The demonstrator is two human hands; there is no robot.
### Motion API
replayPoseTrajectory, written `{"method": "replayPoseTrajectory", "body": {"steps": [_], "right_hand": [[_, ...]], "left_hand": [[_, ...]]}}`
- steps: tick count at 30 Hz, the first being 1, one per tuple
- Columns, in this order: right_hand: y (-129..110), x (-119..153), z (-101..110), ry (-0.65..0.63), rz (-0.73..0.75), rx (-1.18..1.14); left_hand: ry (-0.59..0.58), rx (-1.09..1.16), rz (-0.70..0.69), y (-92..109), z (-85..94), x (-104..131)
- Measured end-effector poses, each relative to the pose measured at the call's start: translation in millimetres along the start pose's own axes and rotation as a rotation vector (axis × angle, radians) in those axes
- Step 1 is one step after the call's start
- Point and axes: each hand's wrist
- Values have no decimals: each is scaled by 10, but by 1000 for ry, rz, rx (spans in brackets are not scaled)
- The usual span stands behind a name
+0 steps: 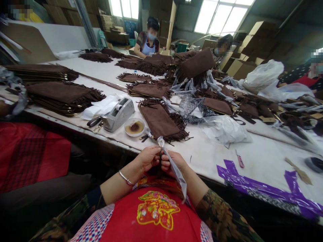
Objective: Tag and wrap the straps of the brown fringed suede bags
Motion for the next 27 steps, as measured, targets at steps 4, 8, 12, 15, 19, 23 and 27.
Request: {"method": "replayPoseTrajectory", "body": {"steps": [4,8,12,15,19,23,27], "right_hand": [[-2,-3,18,-9,-11,-16],[7,-6,40,4,-14,-29],[20,-6,73,-6,13,17],[22,-5,90,-25,19,32],[13,-6,88,-24,12,27],[8,-7,77,-6,-3,-6],[28,-10,93,-8,-15,-42]], "left_hand": [[-21,13,-24,-21,21,-28],[2,-4,-40,-64,57,-47],[14,-13,-74,-95,79,-53],[64,-21,-72,-84,71,-33],[39,-37,-15,-44,31,-8],[38,-25,-20,-31,-7,-11],[81,-35,-38,-62,-15,-25]]}}
Point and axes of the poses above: each hand's wrist, its own x-axis away from the middle knuckle, its own z-axis out of the back of the hand, y = z × x, and after that the axes turned 13 degrees about z, right-handed
